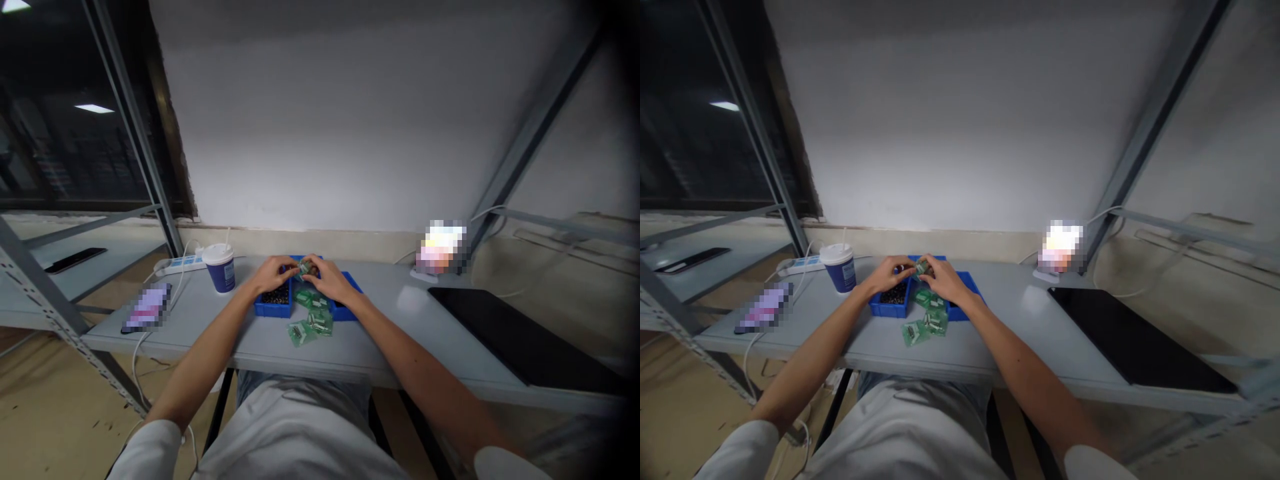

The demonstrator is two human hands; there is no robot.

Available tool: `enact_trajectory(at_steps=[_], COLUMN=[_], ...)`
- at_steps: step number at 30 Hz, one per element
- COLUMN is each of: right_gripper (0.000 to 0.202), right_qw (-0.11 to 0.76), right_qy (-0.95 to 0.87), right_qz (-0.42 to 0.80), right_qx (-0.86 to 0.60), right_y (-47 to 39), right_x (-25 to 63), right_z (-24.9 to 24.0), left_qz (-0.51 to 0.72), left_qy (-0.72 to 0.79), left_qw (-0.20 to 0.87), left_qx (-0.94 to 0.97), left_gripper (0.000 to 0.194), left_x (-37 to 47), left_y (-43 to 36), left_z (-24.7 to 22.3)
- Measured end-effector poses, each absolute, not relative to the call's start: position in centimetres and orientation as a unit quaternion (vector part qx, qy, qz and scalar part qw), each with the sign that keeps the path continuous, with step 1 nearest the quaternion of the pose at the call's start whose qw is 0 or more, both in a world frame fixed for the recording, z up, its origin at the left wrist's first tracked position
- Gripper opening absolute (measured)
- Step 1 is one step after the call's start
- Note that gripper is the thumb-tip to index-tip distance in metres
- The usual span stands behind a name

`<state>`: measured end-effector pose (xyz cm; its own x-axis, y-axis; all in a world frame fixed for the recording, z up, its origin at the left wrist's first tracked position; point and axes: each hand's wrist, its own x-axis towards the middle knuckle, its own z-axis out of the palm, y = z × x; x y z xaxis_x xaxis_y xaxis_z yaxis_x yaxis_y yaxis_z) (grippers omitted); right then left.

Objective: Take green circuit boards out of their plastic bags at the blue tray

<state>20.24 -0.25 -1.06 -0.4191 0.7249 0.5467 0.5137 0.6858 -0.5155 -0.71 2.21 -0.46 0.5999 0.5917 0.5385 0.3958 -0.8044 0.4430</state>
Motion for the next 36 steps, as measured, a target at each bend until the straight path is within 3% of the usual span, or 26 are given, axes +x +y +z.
enact_trajectory(at_steps=[4, 8, 12, 15, 18, 23, 30, 36], right_gripper=[0.029, 0.011, 0.017, 0.012, 0.021, 0.025, 0.014, 0.009], right_qw=[0.393, 0.367, 0.356, 0.396, 0.456, 0.462, 0.485, 0.503], right_qy=[-0.827, -0.849, -0.856, -0.829, -0.804, -0.832, -0.811, -0.791], right_qz=[0.153, 0.09, 0.062, 0.084, 0.093, -0.022, -0.093, -0.023], right_qx=[-0.371, -0.37, -0.37, -0.385, -0.37, -0.306, -0.313, -0.346], right_y=[-0.1, 0.1, 0.1, -0.1, -0.3, -0.2, -0.1, -0.2], right_x=[20.3, 20.3, 20.4, 20.3, 20.3, 20.4, 20.8, 20.7], right_z=[-1.1, -1.1, -1.0, -0.9, -0.7, -0.7, -0.5, -0.4], left_qz=[0.35, 0.345, 0.365, 0.425, 0.479, 0.529, 0.495, 0.48], left_qy=[0.292, 0.279, 0.282, 0.284, 0.296, 0.306, 0.297, 0.301], left_qw=[0.134, 0.133, 0.172, 0.203, 0.198, 0.189, 0.188, 0.134], left_qx=[0.88, 0.886, 0.87, 0.835, 0.802, 0.768, 0.795, 0.813], left_gripper=[0.026, 0.021, 0.018, 0.023, 0.024, 0.026, 0.028, 0.024], left_x=[-0.6, -0.5, -0.5, -0.3, -0.3, -0.4, -0.5, -0.6], left_y=[2.1, 1.9, 1.9, 1.9, 2.1, 2.3, 1.5, 1.2], left_z=[-0.6, -0.5, -0.6, -0.6, -0.5, -0.4, 0.0, 0.3])
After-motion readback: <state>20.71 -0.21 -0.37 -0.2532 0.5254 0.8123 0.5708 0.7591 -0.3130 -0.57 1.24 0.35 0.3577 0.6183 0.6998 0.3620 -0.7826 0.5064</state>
